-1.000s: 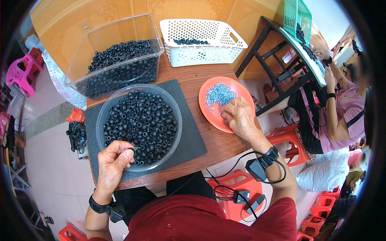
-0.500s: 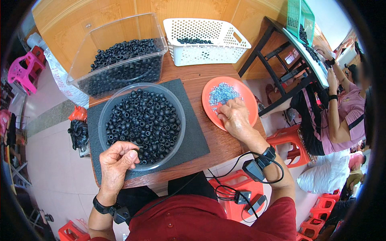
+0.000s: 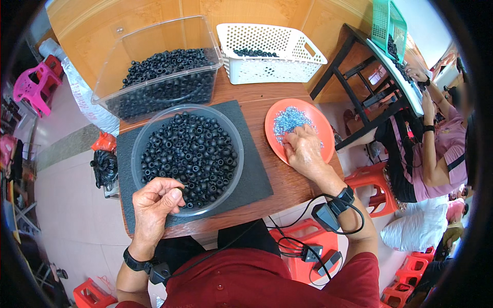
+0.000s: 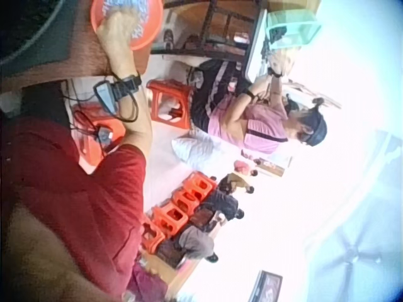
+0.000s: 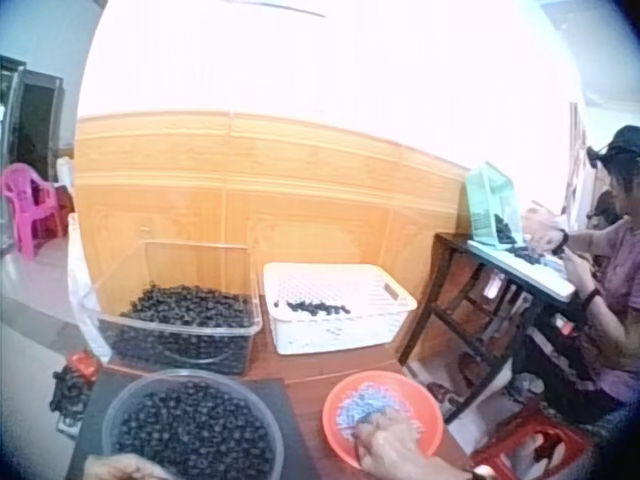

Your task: The person is assembling small black rubber or plastic industrial components by fitting a small blue plastic part into a circular opening.

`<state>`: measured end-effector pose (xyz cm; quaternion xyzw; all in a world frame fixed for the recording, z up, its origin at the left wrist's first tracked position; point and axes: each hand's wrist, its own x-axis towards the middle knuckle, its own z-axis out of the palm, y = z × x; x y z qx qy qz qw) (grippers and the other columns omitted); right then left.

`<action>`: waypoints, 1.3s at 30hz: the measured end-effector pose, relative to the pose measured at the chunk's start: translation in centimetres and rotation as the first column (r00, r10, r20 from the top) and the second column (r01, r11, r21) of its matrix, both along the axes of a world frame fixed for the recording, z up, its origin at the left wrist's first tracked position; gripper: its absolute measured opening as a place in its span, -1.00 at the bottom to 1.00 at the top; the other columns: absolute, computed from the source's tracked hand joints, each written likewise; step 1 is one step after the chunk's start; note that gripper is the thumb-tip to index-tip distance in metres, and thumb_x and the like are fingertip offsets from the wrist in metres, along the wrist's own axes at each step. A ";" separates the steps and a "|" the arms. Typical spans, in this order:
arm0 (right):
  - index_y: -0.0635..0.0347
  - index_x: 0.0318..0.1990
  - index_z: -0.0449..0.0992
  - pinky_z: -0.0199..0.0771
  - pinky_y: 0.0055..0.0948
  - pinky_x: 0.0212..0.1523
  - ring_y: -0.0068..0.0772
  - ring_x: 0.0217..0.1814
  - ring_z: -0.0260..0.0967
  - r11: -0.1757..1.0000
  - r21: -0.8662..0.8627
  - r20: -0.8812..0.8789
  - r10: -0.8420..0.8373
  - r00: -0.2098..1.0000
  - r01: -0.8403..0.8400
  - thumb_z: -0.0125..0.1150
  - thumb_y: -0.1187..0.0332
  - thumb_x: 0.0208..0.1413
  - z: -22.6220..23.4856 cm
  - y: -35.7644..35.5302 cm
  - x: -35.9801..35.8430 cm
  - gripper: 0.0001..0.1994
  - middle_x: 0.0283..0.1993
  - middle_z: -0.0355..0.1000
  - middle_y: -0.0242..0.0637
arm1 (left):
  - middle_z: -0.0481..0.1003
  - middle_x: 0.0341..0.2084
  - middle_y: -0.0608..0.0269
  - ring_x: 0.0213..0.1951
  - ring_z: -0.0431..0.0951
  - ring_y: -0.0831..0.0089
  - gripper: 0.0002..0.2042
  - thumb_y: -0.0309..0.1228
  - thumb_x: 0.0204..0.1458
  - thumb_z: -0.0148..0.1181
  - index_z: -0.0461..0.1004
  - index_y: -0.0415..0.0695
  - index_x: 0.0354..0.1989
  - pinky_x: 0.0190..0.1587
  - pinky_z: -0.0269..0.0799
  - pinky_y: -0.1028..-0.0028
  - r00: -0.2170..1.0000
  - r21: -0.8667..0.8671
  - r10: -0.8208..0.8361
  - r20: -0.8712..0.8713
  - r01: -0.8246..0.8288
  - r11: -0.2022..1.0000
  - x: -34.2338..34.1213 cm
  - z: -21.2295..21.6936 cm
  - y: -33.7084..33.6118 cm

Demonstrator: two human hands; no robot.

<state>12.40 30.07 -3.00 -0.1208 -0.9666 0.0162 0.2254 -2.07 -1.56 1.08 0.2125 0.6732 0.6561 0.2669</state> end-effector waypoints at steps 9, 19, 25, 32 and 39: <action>0.24 -0.52 0.50 0.21 -0.18 -0.32 -0.10 -0.37 0.24 0.996 -0.075 -0.046 -0.049 0.998 0.045 0.29 0.45 -0.26 -0.4 -0.3 -0.2 -0.89 -0.53 0.32 -0.14 | 0.49 -0.57 0.31 -0.54 0.44 0.68 -0.83 -0.41 0.05 0.20 0.49 -0.28 -0.30 -0.51 0.31 0.71 0.998 0.002 -0.034 0.044 0.034 0.999 0.1 0.0 -0.1; 0.20 -0.48 0.51 0.22 -0.26 -0.31 -0.16 -0.36 0.24 0.997 -0.058 -0.056 -0.044 0.997 0.040 0.28 0.51 -0.22 -0.1 0.0 -0.2 -0.91 -0.51 0.33 -0.22 | 0.49 -0.62 0.29 -0.62 0.41 0.67 -0.81 -0.38 0.03 0.22 0.49 -0.28 -0.32 -0.55 0.29 0.71 1.000 0.012 -0.003 0.020 0.002 1.000 0.2 -0.3 0.2; 0.15 -0.46 0.54 0.22 -0.26 -0.31 -0.16 -0.37 0.23 0.992 -0.126 -0.067 -0.033 0.997 0.024 0.27 0.52 -0.21 0.2 -0.4 0.1 -0.91 -0.50 0.32 -0.23 | 0.48 -0.61 0.29 -0.62 0.41 0.66 -0.80 -0.37 0.02 0.23 0.49 -0.28 -0.32 -0.55 0.29 0.71 1.000 0.020 0.003 0.026 -0.003 1.000 0.3 -0.4 0.2; 0.17 -0.48 0.54 0.23 -0.23 -0.30 -0.15 -0.33 0.25 0.989 -0.102 -0.082 -0.114 0.990 0.105 0.29 0.48 -0.20 0.0 -0.2 0.2 -0.93 -0.50 0.33 -0.22 | 0.48 -0.61 0.29 -0.61 0.41 0.66 -0.80 -0.37 0.02 0.23 0.49 -0.28 -0.32 -0.55 0.29 0.72 1.000 0.025 -0.003 0.027 0.002 1.000 0.3 -0.3 0.3; 0.18 -0.52 0.53 0.20 -0.20 -0.31 -0.13 -0.34 0.25 0.991 -0.088 -0.082 -0.106 0.991 0.099 0.31 0.44 -0.24 -0.9 -0.2 -0.6 -0.92 -0.50 0.35 -0.18 | 0.49 -0.59 0.30 -0.57 0.43 0.67 -0.82 -0.39 0.03 0.22 0.50 -0.27 -0.31 -0.54 0.30 0.72 0.999 0.006 -0.014 0.030 0.014 1.000 0.1 -0.5 0.2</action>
